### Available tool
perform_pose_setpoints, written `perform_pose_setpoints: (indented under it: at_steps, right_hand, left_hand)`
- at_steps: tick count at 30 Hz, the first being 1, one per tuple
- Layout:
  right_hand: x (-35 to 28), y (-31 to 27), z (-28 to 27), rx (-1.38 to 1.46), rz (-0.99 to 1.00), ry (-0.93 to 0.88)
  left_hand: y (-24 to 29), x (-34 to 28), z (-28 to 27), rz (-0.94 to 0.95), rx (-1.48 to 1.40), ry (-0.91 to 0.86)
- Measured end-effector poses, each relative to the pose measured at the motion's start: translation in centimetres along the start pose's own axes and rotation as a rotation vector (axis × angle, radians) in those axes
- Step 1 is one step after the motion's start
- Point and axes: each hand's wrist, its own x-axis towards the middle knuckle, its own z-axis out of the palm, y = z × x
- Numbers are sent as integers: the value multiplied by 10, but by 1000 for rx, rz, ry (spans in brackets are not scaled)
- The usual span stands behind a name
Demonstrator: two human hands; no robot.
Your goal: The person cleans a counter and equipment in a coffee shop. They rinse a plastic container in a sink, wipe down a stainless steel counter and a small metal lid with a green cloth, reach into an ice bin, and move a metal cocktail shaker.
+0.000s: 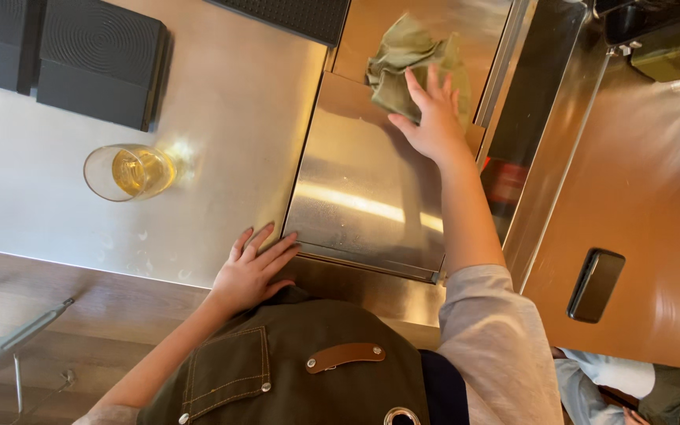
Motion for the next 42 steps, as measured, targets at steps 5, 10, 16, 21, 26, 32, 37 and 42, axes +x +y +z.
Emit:
perform_pose_setpoints:
  at_steps: [5,10,16,21,26,32,37,42]
  right_hand:
    - [45,-6,-2,-56,9,-163]
    - [82,5,-28,-134,37,-68]
    - [160,74,-26,-5,319,196]
    - [124,54,-5,-30,200,289]
    - [42,95,24,112,-91,269]
    - [-102,57,17,501,-307,503]
    - [-174,33,122,1105,-124,485]
    - [-214,-36,204,1788,359,128]
  left_hand:
    - [1,0,3,-29,7,-25]
    - [0,-1,6,-51,5,-49]
    - [-5,1,11,-79,-48,-33]
    - [-4,1,9,-59,-77,-26]
    - [-1,-11,21,-74,-43,-14]
    - [-2,-13,24,-104,-74,-26]
    - [-4,-11,19,-193,-338,-4]
    - [4,-12,44,-160,-403,98]
